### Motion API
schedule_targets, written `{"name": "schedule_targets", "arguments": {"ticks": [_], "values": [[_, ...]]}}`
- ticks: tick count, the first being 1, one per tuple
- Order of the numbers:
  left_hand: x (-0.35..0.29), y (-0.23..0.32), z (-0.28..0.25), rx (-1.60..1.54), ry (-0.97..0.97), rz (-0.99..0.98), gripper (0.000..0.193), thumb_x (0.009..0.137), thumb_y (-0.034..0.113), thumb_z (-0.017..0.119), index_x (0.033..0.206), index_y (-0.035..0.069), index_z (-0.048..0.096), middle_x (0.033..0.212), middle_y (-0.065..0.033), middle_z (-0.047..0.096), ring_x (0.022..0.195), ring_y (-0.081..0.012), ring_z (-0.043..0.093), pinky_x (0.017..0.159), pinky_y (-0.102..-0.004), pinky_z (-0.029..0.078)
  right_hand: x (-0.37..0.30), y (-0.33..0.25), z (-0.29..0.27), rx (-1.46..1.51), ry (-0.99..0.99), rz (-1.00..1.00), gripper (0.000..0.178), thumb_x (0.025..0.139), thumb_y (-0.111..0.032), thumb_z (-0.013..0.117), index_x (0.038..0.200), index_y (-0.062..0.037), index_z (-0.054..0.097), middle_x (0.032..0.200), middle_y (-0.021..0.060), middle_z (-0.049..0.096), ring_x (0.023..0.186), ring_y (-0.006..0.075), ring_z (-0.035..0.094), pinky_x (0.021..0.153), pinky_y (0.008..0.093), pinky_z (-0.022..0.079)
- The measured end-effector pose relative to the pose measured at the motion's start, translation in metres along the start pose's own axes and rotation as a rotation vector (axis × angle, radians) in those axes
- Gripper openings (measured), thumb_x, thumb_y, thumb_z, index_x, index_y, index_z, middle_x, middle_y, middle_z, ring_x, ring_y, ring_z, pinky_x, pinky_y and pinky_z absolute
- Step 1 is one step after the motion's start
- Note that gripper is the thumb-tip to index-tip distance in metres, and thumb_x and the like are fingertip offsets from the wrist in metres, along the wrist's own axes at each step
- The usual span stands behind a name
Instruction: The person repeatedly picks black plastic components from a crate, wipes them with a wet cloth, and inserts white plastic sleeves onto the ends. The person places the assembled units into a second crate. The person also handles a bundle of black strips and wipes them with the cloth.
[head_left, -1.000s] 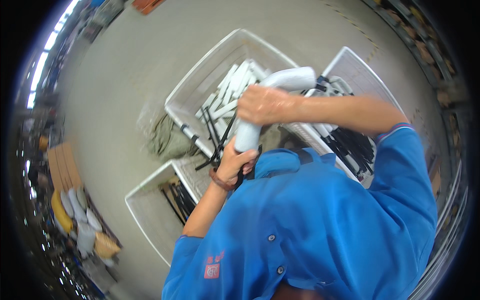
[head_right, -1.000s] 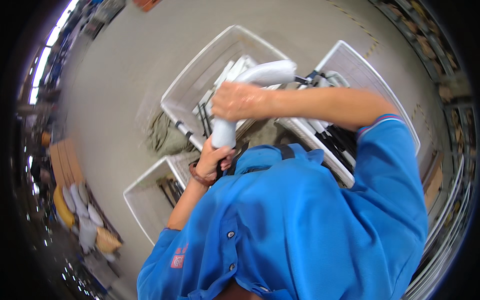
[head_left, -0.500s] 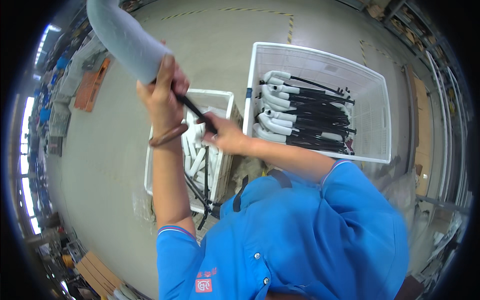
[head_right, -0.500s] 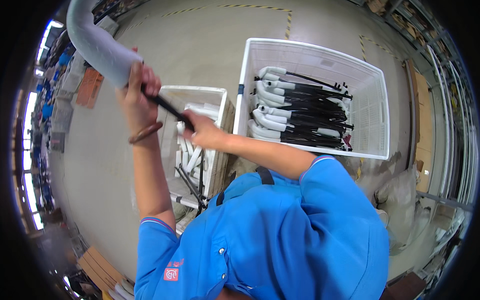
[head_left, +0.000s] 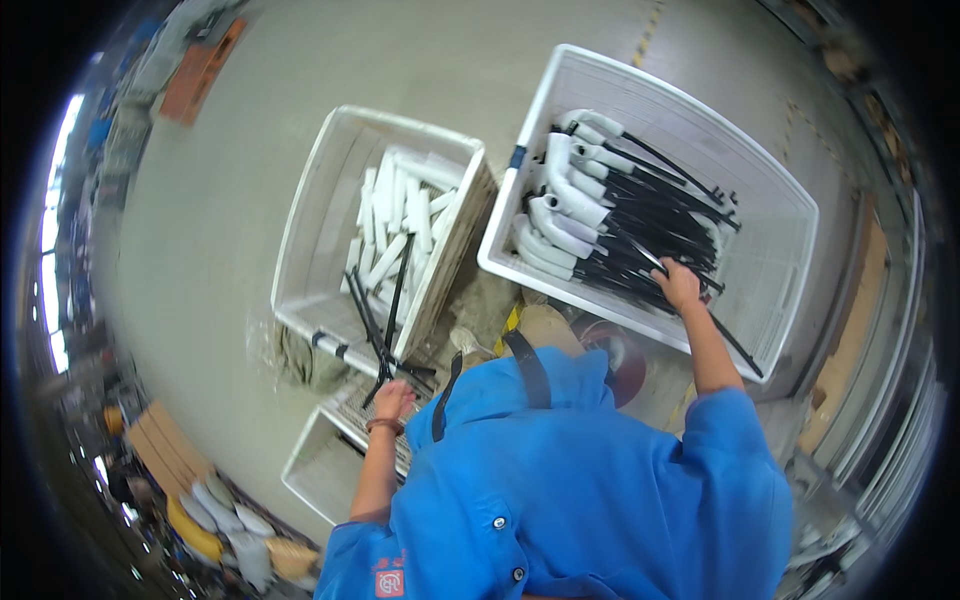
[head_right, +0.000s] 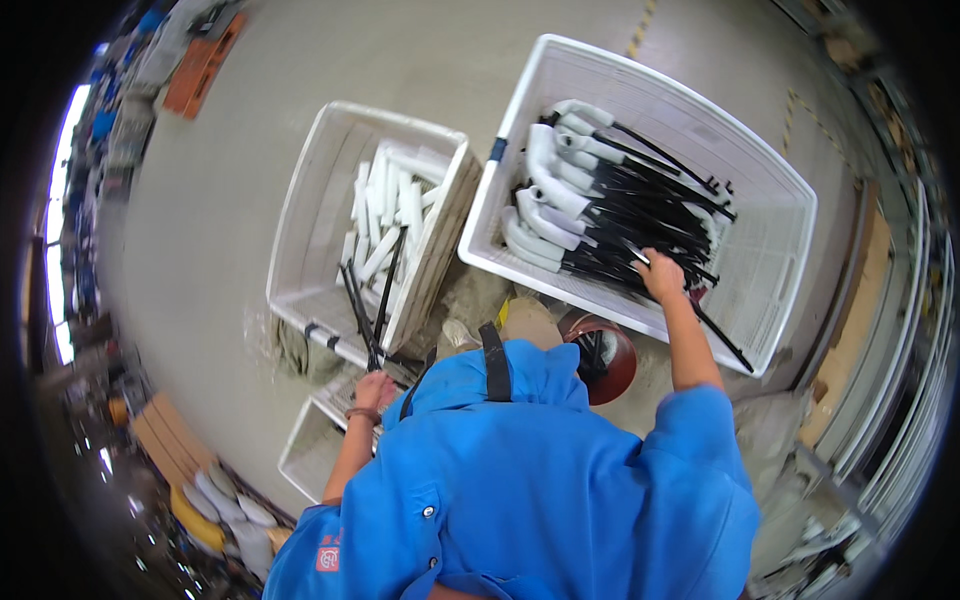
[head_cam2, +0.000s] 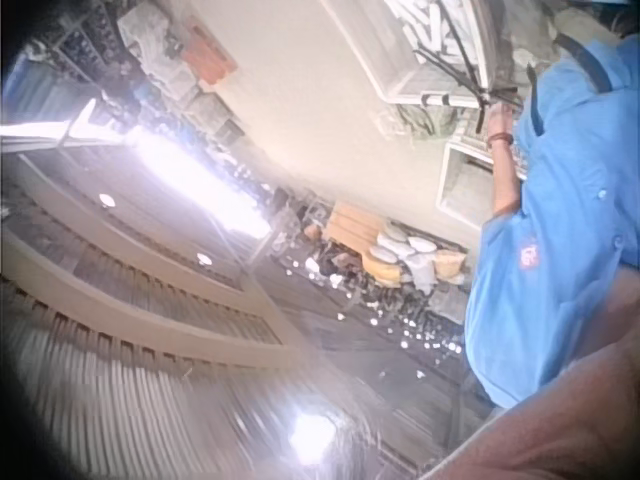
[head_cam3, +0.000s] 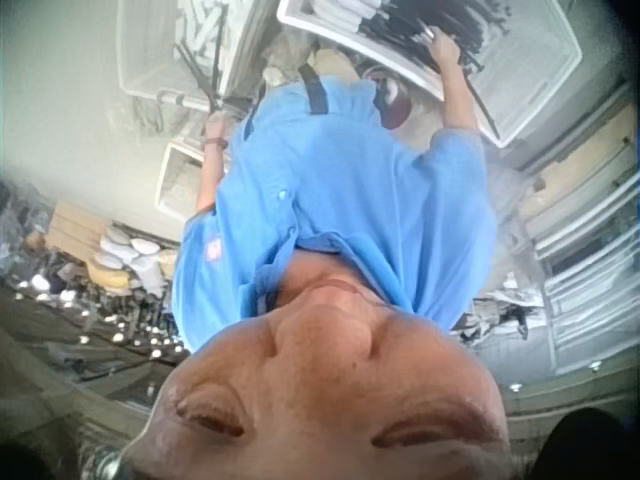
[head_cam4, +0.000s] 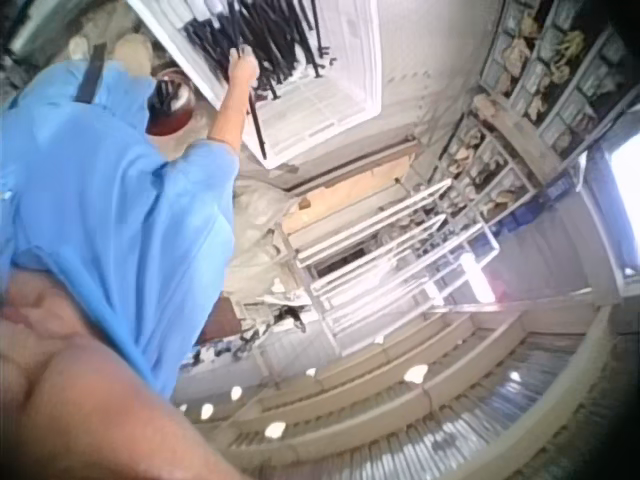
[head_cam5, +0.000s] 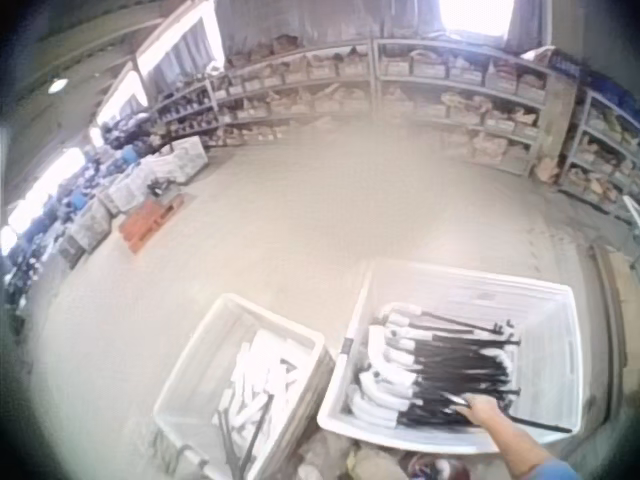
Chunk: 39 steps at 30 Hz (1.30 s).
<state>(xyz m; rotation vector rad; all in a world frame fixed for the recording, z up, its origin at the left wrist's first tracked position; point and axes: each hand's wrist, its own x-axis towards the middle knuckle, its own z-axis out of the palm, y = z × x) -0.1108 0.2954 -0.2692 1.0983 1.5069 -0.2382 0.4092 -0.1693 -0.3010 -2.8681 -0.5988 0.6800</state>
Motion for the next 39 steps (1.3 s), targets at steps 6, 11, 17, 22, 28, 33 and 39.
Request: {"name": "schedule_targets", "arguments": {"ticks": [6, 11, 17, 22, 28, 33, 39], "values": [[-0.066, -0.137, -0.089, -0.367, 0.38, -0.222, 0.014, 0.092, 0.015, 0.06, 0.099, 0.002, 0.058, 0.074, -0.0091, 0.062, 0.056, -0.0187, 0.061, 0.044, -0.0291, 0.046, 0.125, -0.076, 0.031, -0.246, 0.165, -0.056, 0.061, 0.086, -0.034, 0.066, 0.14, -0.0134, 0.045, 0.121, 0.0122, 0.063, 0.109, 0.0333, 0.06, 0.094, 0.049, 0.044], [-0.043, -0.185, -0.036, -0.368, 0.213, 0.109, 0.018, 0.088, 0.022, 0.063, 0.084, 0.005, 0.067, 0.074, -0.0036, 0.064, 0.067, -0.0156, 0.062, 0.06, -0.0323, 0.051, 0.074, -0.27, 0.062, 0.394, 0.159, -0.526, 0.026, 0.093, -0.014, 0.056, 0.114, -0.0021, 0.064, 0.106, 0.0174, 0.069, 0.096, 0.032, 0.067, 0.086, 0.0391, 0.051], [-0.007, -0.169, -0.038, -0.199, 0.15, 0.176, 0.026, 0.094, 0.022, 0.062, 0.11, 0.002, 0.064, 0.093, -0.0077, 0.07, 0.078, -0.0153, 0.069, 0.064, -0.0274, 0.054, -0.039, -0.48, 0.147, 0.253, -0.571, -0.975, 0.023, 0.088, -0.018, 0.061, 0.109, -0.0108, 0.065, 0.095, 0.017, 0.069, 0.086, 0.0387, 0.065, 0.075, 0.0429, 0.053], [-0.036, -0.207, -0.075, -0.955, 0.208, 0.111, 0.03, 0.097, 0.023, 0.062, 0.121, 0.006, 0.059, 0.099, -0.0074, 0.069, 0.076, -0.015, 0.068, 0.062, -0.0261, 0.054, -0.116, -0.554, 0.34, 0.294, -0.937, -0.452, 0.04, 0.078, -0.02, 0.07, 0.111, 0.0007, 0.064, 0.093, 0.0169, 0.071, 0.086, 0.0272, 0.068, 0.076, 0.0391, 0.052], [-0.082, -0.328, -0.068, -1.065, 0.392, -0.249, 0.023, 0.094, 0.021, 0.067, 0.112, 0.009, 0.061, 0.098, -0.0096, 0.07, 0.079, -0.019, 0.07, 0.064, -0.0301, 0.057, -0.142, -0.583, 0.496, 0.57, -0.891, 0.147, 0.039, 0.074, -0.02, 0.078, 0.103, 0.0038, 0.067, 0.091, 0.0144, 0.07, 0.082, 0.0259, 0.066, 0.077, 0.0385, 0.052], [-0.065, -0.348, -0.084, -1.033, 0.328, -0.297, 0.022, 0.094, 0.02, 0.066, 0.11, 0.006, 0.061, 0.09, -0.0096, 0.07, 0.069, -0.0156, 0.067, 0.056, -0.0274, 0.054, -0.122, -0.622, 0.388, 0.835, -0.432, -0.104, 0.038, 0.089, -0.033, 0.068, 0.074, -0.0007, 0.055, 0.063, 0.0127, 0.06, 0.054, 0.0233, 0.054, 0.055, 0.0389, 0.046], [-0.005, -0.178, -0.149, -0.475, 0.213, 0.194, 0.022, 0.092, 0.013, 0.065, 0.11, 0.002, 0.062, 0.09, -0.0092, 0.071, 0.075, -0.0171, 0.069, 0.066, -0.0277, 0.053, -0.132, -0.559, 0.048, 0.064, -0.299, -0.912, 0.038, 0.084, -0.033, 0.073, 0.08, 0.0003, 0.056, 0.066, 0.0218, 0.055, 0.061, 0.0413, 0.052, 0.058, 0.0432, 0.044]]}}
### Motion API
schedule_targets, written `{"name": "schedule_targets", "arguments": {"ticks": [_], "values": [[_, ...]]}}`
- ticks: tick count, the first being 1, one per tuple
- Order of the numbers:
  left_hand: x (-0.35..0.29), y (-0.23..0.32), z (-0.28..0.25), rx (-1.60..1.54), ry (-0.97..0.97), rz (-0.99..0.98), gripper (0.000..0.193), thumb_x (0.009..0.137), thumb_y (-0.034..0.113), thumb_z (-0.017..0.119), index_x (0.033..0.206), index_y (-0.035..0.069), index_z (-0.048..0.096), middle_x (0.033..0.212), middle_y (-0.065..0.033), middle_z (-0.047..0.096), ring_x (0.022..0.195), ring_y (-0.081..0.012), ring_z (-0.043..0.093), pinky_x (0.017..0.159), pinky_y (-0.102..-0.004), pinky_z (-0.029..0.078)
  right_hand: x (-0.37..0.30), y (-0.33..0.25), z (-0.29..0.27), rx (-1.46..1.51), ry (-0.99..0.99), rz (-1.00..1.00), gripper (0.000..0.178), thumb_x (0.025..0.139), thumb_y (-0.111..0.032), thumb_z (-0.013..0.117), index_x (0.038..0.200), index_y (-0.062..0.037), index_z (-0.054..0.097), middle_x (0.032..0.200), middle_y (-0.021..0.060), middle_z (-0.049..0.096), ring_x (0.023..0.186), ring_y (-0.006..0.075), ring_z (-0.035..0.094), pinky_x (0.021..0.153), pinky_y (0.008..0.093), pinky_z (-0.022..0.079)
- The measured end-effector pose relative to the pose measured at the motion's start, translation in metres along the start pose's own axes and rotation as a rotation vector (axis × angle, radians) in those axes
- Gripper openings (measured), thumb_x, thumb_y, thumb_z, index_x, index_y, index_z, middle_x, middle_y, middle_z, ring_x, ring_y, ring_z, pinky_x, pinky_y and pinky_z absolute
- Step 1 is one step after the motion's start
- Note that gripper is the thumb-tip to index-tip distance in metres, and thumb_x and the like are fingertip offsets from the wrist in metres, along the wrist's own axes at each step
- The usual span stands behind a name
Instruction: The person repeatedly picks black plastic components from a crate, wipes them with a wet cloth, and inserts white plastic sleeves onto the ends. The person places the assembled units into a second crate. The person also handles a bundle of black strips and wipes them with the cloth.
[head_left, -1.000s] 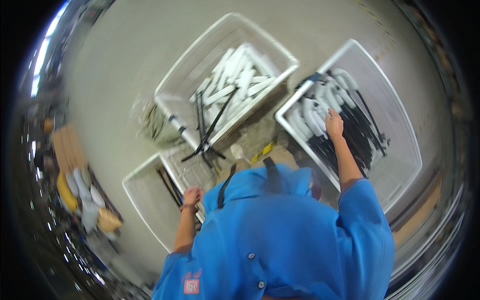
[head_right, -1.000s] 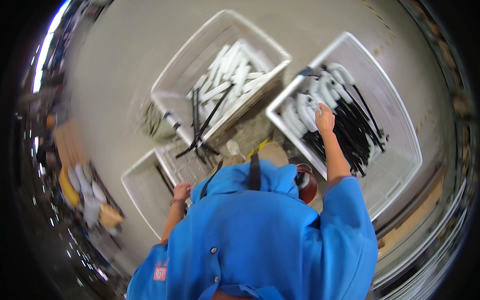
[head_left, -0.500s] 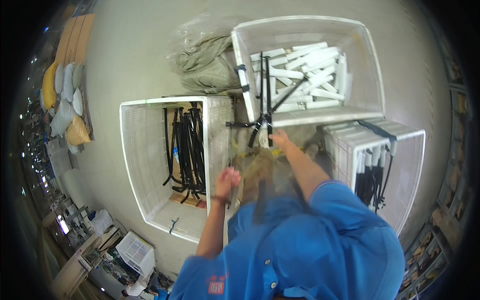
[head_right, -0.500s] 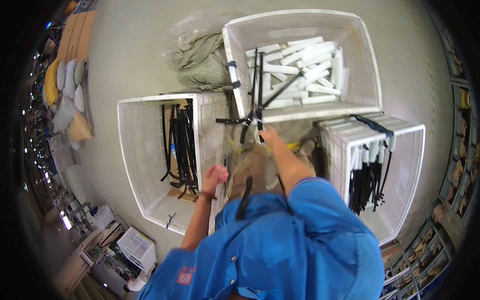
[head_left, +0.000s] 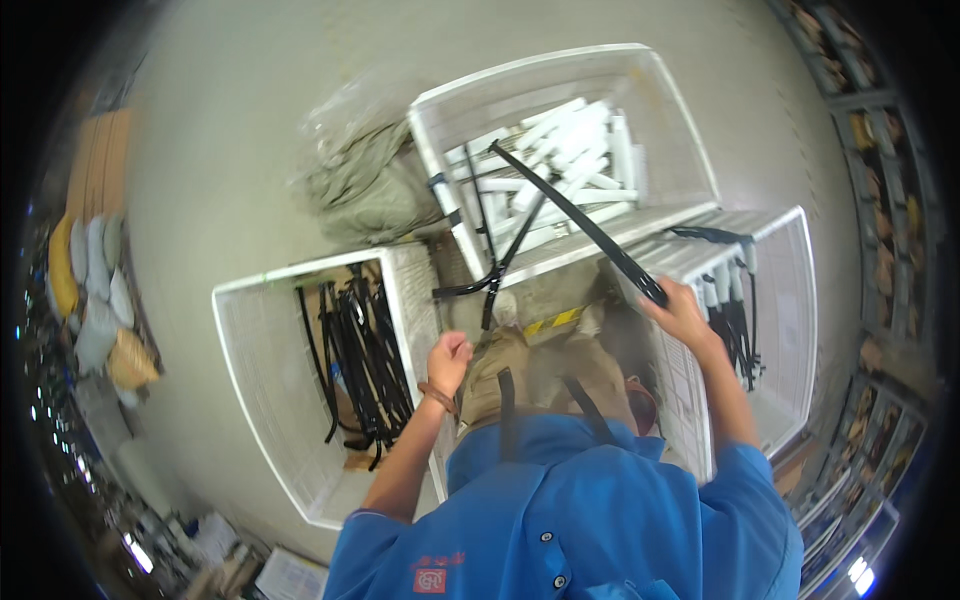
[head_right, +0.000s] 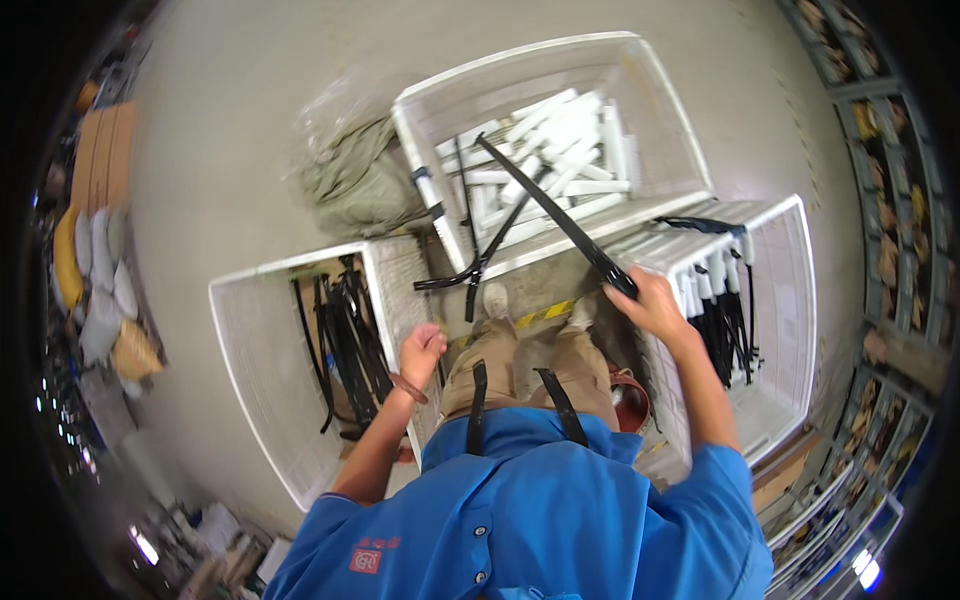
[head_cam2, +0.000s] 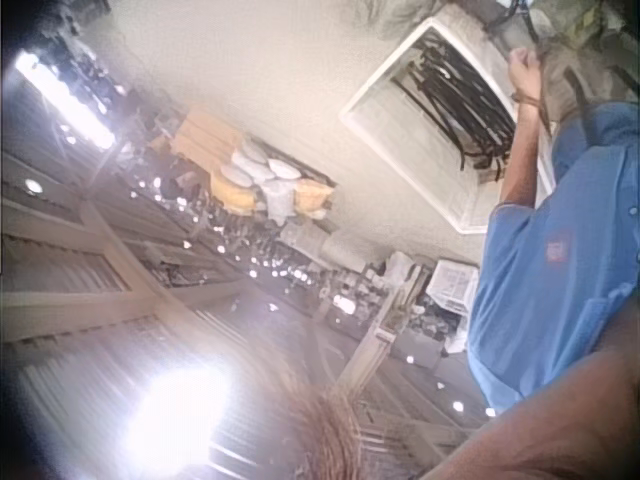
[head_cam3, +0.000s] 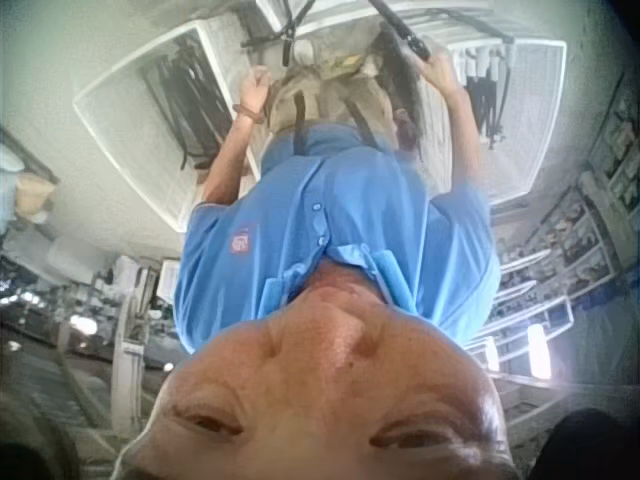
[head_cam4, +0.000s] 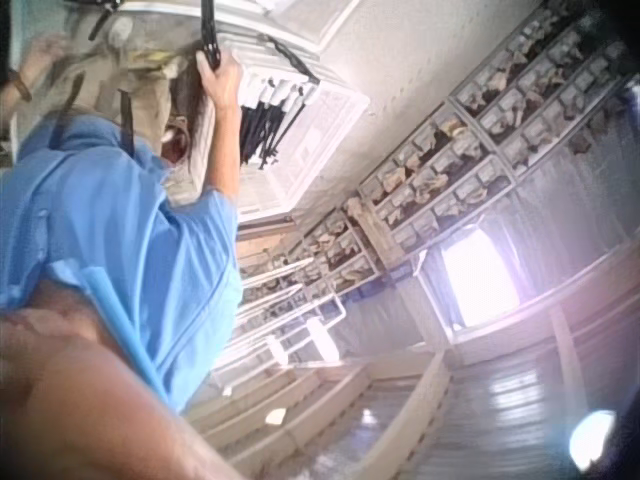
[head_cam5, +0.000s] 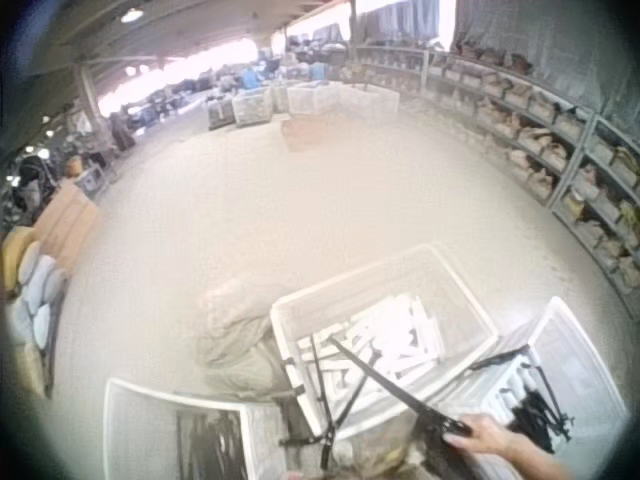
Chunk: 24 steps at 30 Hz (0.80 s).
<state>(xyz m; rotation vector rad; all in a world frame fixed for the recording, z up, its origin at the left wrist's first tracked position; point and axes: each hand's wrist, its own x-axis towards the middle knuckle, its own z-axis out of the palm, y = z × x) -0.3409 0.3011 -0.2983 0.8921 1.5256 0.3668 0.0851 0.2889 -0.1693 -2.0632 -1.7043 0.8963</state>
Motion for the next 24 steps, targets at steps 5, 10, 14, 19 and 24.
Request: {"name": "schedule_targets", "arguments": {"ticks": [5, 10, 14, 19, 24], "values": [[-0.06, 0.192, 0.099, 0.511, -0.503, 1.053, 0.06, 0.084, 0.02, 0.073, 0.136, 0.008, 0.047, 0.14, -0.0141, 0.049, 0.125, -0.0318, 0.052, 0.103, -0.0419, 0.044, -0.188, -0.089, -0.172, -0.14, -0.023, 0.129, 0.04, 0.077, -0.032, 0.079, 0.078, -0.0003, 0.054, 0.064, 0.0157, 0.046, 0.057, 0.0351, 0.045, 0.054, 0.0397, 0.037], [-0.164, 0.241, 0.232, 0.336, -1.081, 1.461, 0.078, 0.074, 0.016, 0.078, 0.141, 0.005, 0.041, 0.142, -0.0158, 0.046, 0.129, -0.0347, 0.046, 0.106, -0.0447, 0.038, -0.275, -0.104, -0.196, -0.114, 0.201, 0.323, 0.038, 0.074, -0.026, 0.081, 0.069, -0.0019, 0.052, 0.056, 0.0119, 0.047, 0.048, 0.0274, 0.049, 0.048, 0.0346, 0.037], [-0.176, 0.174, 0.313, 0.543, -1.12, 1.442, 0.052, 0.069, 0.011, 0.074, 0.117, 0.006, 0.057, 0.102, -0.0114, 0.064, 0.101, -0.0325, 0.06, 0.091, -0.0439, 0.045, -0.274, -0.029, -0.08, 0.003, 0.307, 0.365, 0.03, 0.074, -0.024, 0.078, 0.093, -0.0057, 0.064, 0.076, 0.0148, 0.064, 0.076, 0.0382, 0.064, 0.066, 0.0445, 0.051], [-0.094, 0.055, 0.354, 1.031, -1.102, 1.319, 0.025, 0.073, 0.012, 0.071, 0.097, 0.009, 0.063, 0.085, -0.0121, 0.066, 0.085, -0.0355, 0.064, 0.071, -0.0447, 0.051, -0.316, 0.089, 0.046, -0.15, 0.484, 0.219, 0.047, 0.07, -0.013, 0.076, 0.114, -0.0087, 0.059, 0.118, 0.0132, 0.059, 0.113, 0.0312, 0.055, 0.098, 0.0449, 0.041], [-0.044, -0.031, 0.378, 1.298, -0.793, 1.094, 0.026, 0.084, 0.026, 0.074, 0.098, 0.008, 0.063, 0.083, -0.0155, 0.068, 0.078, -0.0368, 0.066, 0.065, -0.0447, 0.051, -0.411, 0.237, 0.225, 0.087, 0.814, 1.006, 0.039, 0.079, -0.013, 0.068, 0.117, -0.0087, 0.059, 0.112, 0.0142, 0.061, 0.108, 0.0355, 0.057, 0.091, 0.0437, 0.045]]}}
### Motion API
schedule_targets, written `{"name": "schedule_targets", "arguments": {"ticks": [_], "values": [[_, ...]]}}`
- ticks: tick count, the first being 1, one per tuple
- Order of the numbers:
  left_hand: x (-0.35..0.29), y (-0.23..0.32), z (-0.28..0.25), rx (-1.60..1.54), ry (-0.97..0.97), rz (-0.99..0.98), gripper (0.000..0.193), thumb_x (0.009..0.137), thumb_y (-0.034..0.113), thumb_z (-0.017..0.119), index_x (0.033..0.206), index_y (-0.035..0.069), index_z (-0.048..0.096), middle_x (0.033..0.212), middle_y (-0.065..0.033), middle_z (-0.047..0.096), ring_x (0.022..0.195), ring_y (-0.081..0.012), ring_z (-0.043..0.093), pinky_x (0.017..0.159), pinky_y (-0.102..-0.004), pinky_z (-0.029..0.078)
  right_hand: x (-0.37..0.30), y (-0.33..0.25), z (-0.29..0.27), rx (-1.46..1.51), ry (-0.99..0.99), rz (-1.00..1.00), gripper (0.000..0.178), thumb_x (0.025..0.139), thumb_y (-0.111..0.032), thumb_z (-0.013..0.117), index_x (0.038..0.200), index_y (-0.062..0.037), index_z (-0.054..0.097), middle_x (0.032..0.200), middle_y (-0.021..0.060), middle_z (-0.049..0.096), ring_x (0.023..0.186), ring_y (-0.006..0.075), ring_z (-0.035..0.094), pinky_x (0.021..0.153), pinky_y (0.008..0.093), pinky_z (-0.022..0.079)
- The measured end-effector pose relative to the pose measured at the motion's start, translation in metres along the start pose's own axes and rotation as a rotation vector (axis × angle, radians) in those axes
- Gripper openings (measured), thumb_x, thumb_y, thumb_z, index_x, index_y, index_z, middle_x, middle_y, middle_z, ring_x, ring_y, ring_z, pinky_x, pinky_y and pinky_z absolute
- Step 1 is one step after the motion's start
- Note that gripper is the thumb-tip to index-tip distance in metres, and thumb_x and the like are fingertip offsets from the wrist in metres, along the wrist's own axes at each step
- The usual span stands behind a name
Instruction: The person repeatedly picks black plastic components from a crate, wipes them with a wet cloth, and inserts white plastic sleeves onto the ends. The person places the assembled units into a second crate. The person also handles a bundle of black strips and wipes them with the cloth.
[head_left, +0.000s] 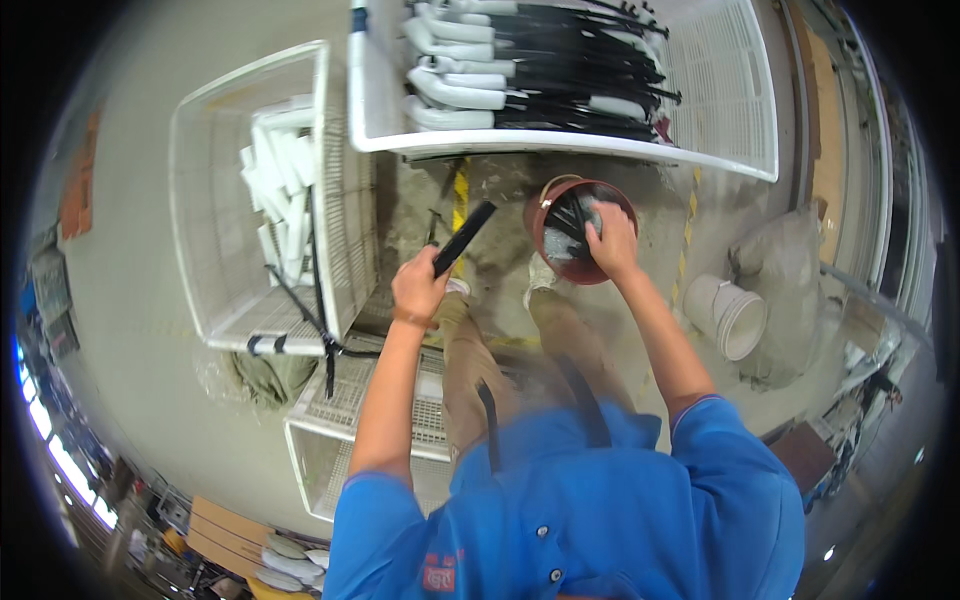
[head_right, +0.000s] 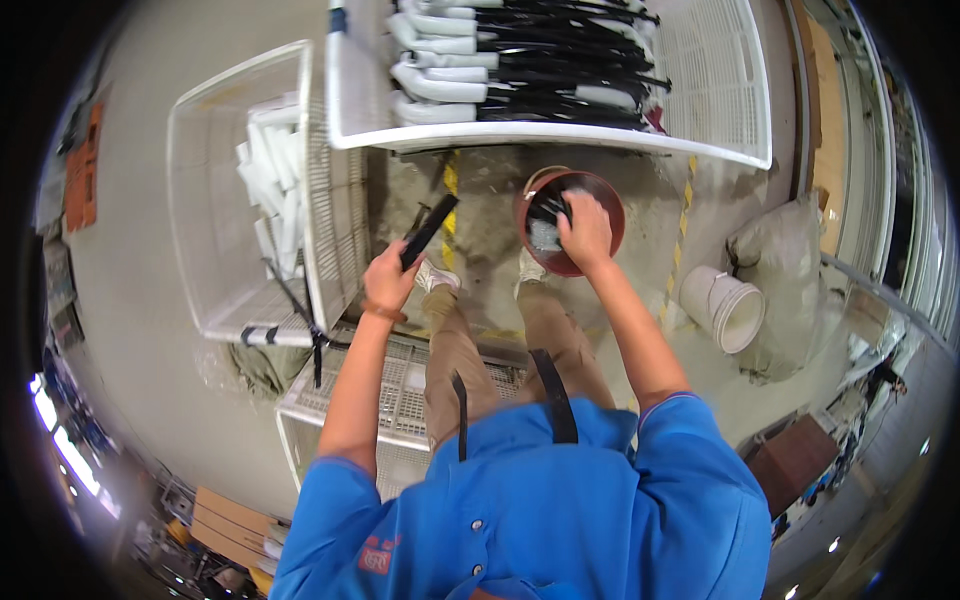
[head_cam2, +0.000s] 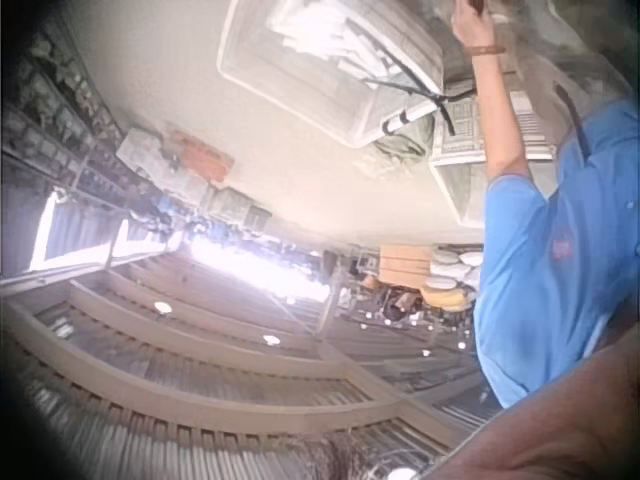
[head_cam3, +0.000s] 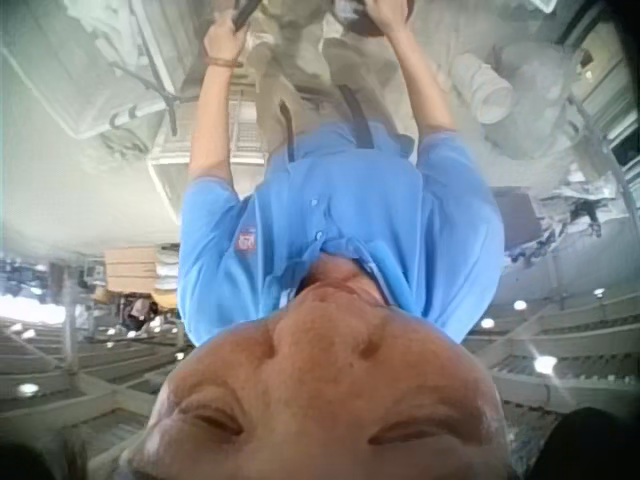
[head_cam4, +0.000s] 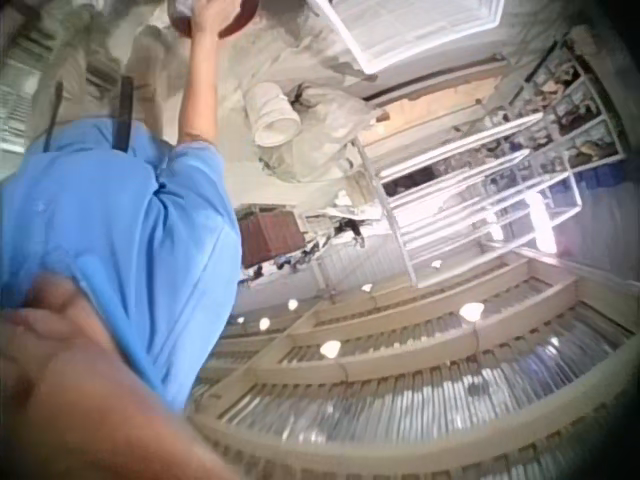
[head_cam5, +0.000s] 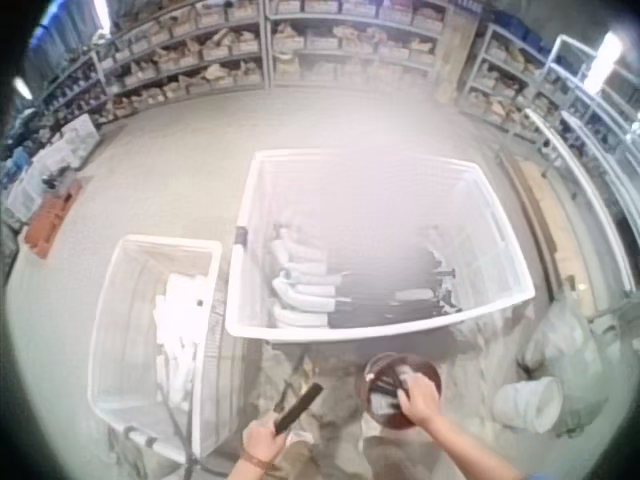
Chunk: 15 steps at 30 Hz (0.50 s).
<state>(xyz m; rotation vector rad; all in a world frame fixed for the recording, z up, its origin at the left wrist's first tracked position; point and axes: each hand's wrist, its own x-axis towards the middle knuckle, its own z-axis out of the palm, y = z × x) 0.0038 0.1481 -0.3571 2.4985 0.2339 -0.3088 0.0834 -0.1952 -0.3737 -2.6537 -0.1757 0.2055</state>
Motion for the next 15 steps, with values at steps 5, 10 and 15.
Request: {"name": "schedule_targets", "arguments": {"ticks": [5, 10, 15], "values": [[-0.005, -0.005, 0.001, -0.407, 0.185, -0.234, 0.028, 0.085, 0.016, 0.077, 0.105, 0.001, 0.062, 0.077, -0.0034, 0.063, 0.067, -0.0102, 0.055, 0.061, -0.026, 0.049, -0.052, 0.178, 0.146, -0.258, -0.402, 0.244, 0.053, 0.081, -0.018, 0.067, 0.13, -0.0105, 0.051, 0.121, 0.0167, 0.056, 0.105, 0.0371, 0.059, 0.087, 0.047, 0.05], [-0.017, -0.046, -0.001, -0.614, 0.62, -0.475, 0.023, 0.101, 0.027, 0.048, 0.098, 0.004, 0.051, 0.055, 0.0055, 0.037, 0.043, -0.0034, 0.032, 0.037, -0.0198, 0.025, -0.015, 0.274, 0.304, -0.39, -0.576, 0.417, 0.068, 0.083, -0.011, 0.06, 0.147, -0.0156, 0.038, 0.143, 0.0191, 0.043, 0.127, 0.0377, 0.047, 0.1, 0.0503, 0.043], [-0.005, -0.075, -0.008, -0.754, 0.795, -0.465, 0.041, 0.103, 0.045, 0.045, 0.097, 0.006, 0.056, 0.052, 0.0073, 0.027, 0.041, -0.0032, 0.025, 0.038, -0.0179, 0.023, -0.013, 0.345, 0.414, -0.217, -0.631, 0.508, 0.061, 0.087, -0.016, 0.052, 0.147, -0.0118, 0.04, 0.147, 0.0222, 0.04, 0.135, 0.041, 0.041, 0.114, 0.0534, 0.03]]}}
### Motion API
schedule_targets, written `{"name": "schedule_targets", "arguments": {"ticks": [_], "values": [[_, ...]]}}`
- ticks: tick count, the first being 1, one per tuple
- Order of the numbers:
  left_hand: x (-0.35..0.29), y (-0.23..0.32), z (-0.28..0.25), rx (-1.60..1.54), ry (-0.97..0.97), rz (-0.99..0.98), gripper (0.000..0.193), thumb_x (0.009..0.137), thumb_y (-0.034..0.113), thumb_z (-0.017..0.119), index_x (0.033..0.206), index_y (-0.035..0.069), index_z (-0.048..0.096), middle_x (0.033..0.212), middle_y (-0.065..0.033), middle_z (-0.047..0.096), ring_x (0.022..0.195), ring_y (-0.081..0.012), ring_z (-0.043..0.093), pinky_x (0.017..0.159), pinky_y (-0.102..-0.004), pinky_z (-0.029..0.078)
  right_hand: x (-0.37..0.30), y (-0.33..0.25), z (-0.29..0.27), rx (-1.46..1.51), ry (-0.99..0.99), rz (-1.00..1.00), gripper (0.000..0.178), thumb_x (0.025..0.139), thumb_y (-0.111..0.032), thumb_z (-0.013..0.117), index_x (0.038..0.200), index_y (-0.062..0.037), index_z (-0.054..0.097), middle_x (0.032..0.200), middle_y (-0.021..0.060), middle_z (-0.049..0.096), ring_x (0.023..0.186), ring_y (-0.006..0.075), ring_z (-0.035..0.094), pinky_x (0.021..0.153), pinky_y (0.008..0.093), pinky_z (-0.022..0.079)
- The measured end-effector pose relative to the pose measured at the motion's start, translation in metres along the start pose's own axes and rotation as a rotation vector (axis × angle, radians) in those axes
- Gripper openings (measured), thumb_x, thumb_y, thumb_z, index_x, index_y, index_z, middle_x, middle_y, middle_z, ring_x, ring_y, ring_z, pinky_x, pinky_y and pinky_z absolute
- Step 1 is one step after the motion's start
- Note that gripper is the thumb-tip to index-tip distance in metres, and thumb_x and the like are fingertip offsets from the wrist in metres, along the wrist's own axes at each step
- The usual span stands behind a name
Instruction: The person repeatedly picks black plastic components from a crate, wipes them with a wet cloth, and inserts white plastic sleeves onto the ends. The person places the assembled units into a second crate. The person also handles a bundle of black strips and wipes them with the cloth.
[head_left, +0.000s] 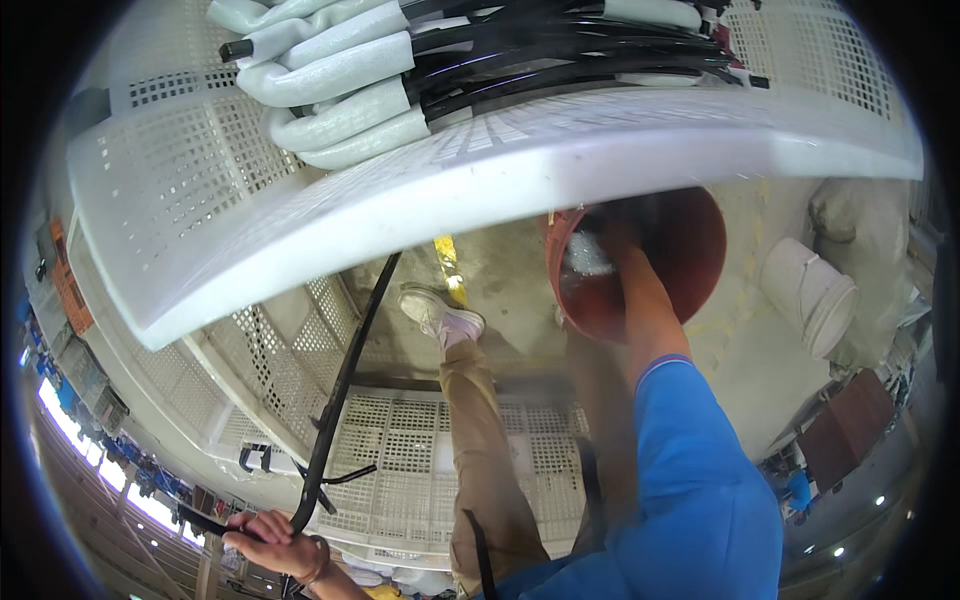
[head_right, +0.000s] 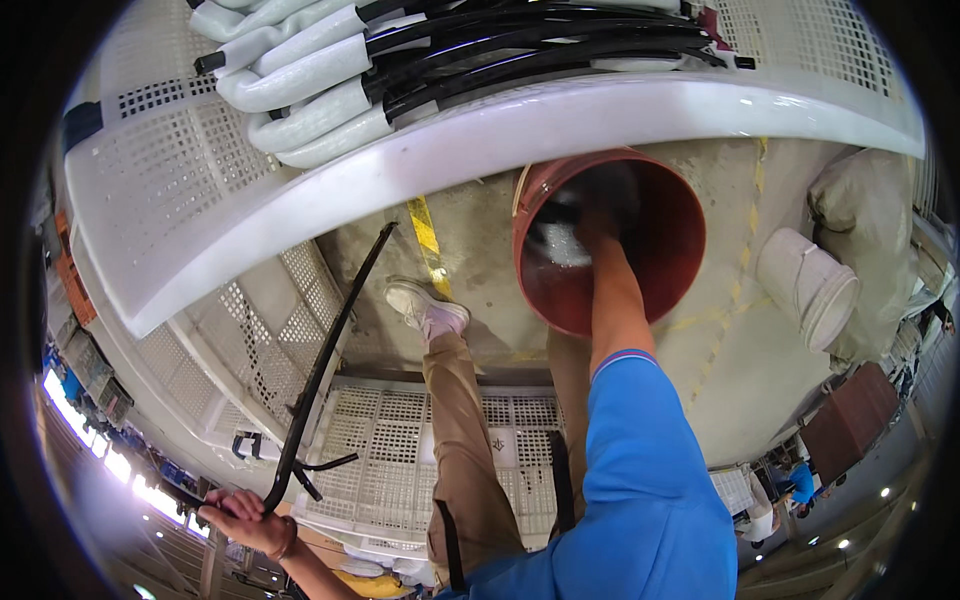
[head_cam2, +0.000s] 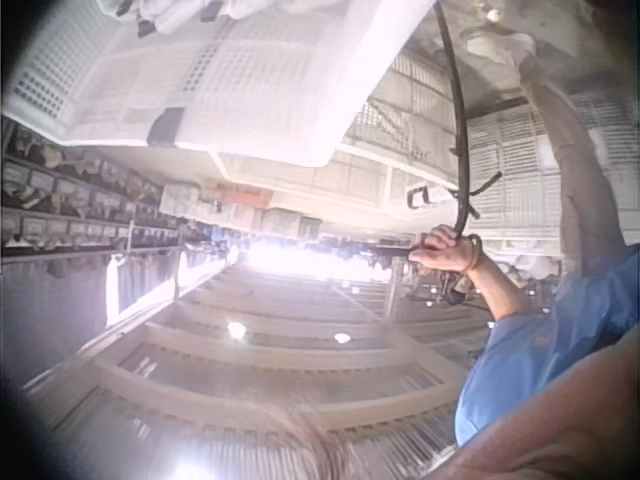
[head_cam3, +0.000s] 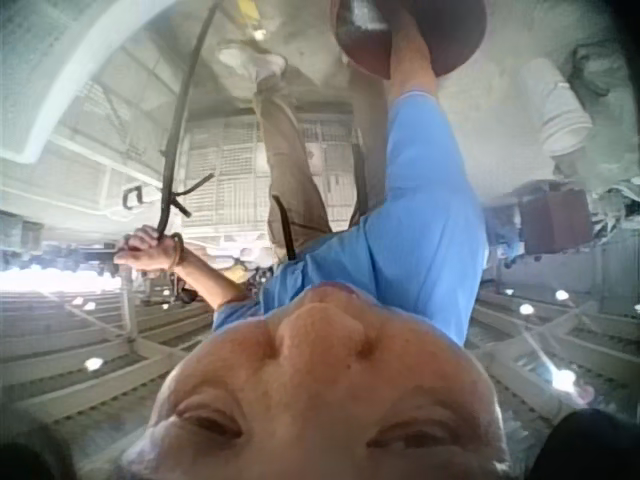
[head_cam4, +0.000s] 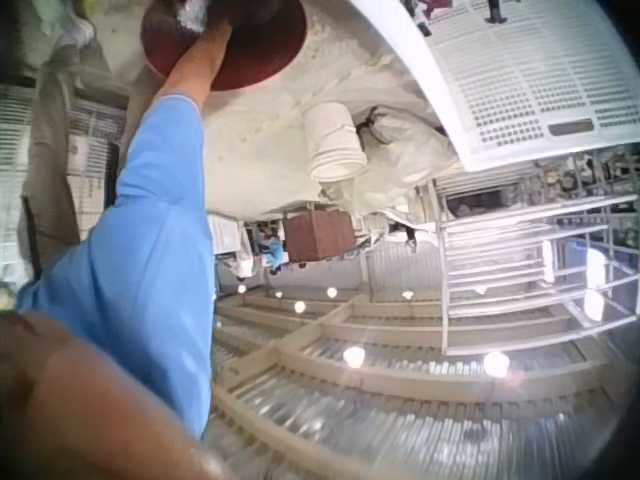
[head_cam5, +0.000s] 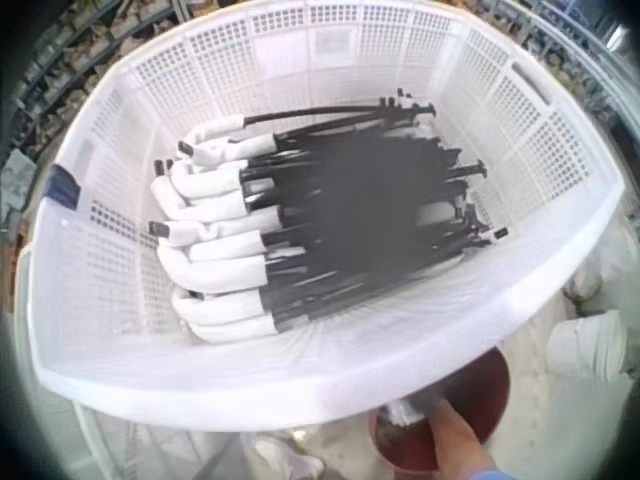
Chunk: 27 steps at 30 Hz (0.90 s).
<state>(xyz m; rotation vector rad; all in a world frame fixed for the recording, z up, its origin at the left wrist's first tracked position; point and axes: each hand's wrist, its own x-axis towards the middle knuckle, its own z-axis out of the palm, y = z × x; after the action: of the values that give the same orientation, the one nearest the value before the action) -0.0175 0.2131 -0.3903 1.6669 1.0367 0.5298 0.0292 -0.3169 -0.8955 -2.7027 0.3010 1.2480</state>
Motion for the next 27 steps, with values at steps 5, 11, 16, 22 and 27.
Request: {"name": "schedule_targets", "arguments": {"ticks": [5, 11, 16, 22, 27], "values": [[0.01, -0.004, -0.008, 0.091, -0.027, 0.119, 0.037, 0.105, 0.039, 0.044, 0.093, 0.006, 0.055, 0.052, 0.0062, 0.03, 0.039, -0.0032, 0.025, 0.036, -0.0179, 0.022, 0.024, 0.028, -0.026, -0.347, -0.337, -0.264, 0.051, 0.088, -0.025, 0.058, 0.138, -0.0134, 0.052, 0.124, 0.0242, 0.061, 0.12, 0.0408, 0.056, 0.101, 0.0499, 0.046], [0.003, -0.009, 0.004, -0.05, -0.07, 0.061, 0.018, 0.103, 0.019, 0.049, 0.097, 0.004, 0.057, 0.058, 0.0064, 0.044, 0.042, -0.0005, 0.034, 0.033, -0.0174, 0.022, -0.141, -0.006, -0.136, 0.149, 0.023, -0.125, 0.066, 0.09, -0.02, 0.06, 0.15, -0.0154, 0.032, 0.104, 0.0269, 0.066, 0.097, 0.043, 0.064, 0.087, 0.0503, 0.051], [-0.044, 0.025, 0.061, 0.468, -0.526, 0.158, 0.024, 0.088, 0.021, 0.07, 0.101, 0.001, 0.065, 0.083, -0.0093, 0.065, 0.073, -0.0231, 0.061, 0.067, -0.0345, 0.048, -0.297, 0.011, -0.229, 0.521, -0.009, -0.109, 0.076, 0.09, -0.02, 0.064, 0.153, -0.0119, 0.022, 0.093, 0.0232, 0.066, 0.088, 0.0416, 0.064, 0.079, 0.0471, 0.05], [-0.1, 0.149, 0.094, 0.395, -0.796, 0.655, 0.03, 0.087, 0.03, 0.073, 0.104, 0.006, 0.068, 0.073, -0.0133, 0.065, 0.06, -0.0283, 0.064, 0.057, -0.0358, 0.049, -0.5, 0.065, -0.35, 0.9, 0.232, -0.371, 0.076, 0.082, -0.016, 0.071, 0.149, -0.009, 0.035, 0.08, 0.0058, 0.059, 0.074, 0.0149, 0.056, 0.072, 0.0321, 0.048], [-0.15, 0.259, 0.076, 0.486, -1.09, 0.551, 0.033, 0.087, 0.034, 0.072, 0.104, 0.007, 0.068, 0.07, -0.0125, 0.066, 0.062, -0.0273, 0.066, 0.059, -0.0348, 0.05, -0.543, 0.033, -0.433, 0.878, 0.486, -0.449, 0.048, 0.085, -0.021, 0.071, 0.128, -0.0073, 0.054, 0.088, 0.0065, 0.066, 0.077, 0.0199, 0.064, 0.073, 0.0343, 0.05]]}}
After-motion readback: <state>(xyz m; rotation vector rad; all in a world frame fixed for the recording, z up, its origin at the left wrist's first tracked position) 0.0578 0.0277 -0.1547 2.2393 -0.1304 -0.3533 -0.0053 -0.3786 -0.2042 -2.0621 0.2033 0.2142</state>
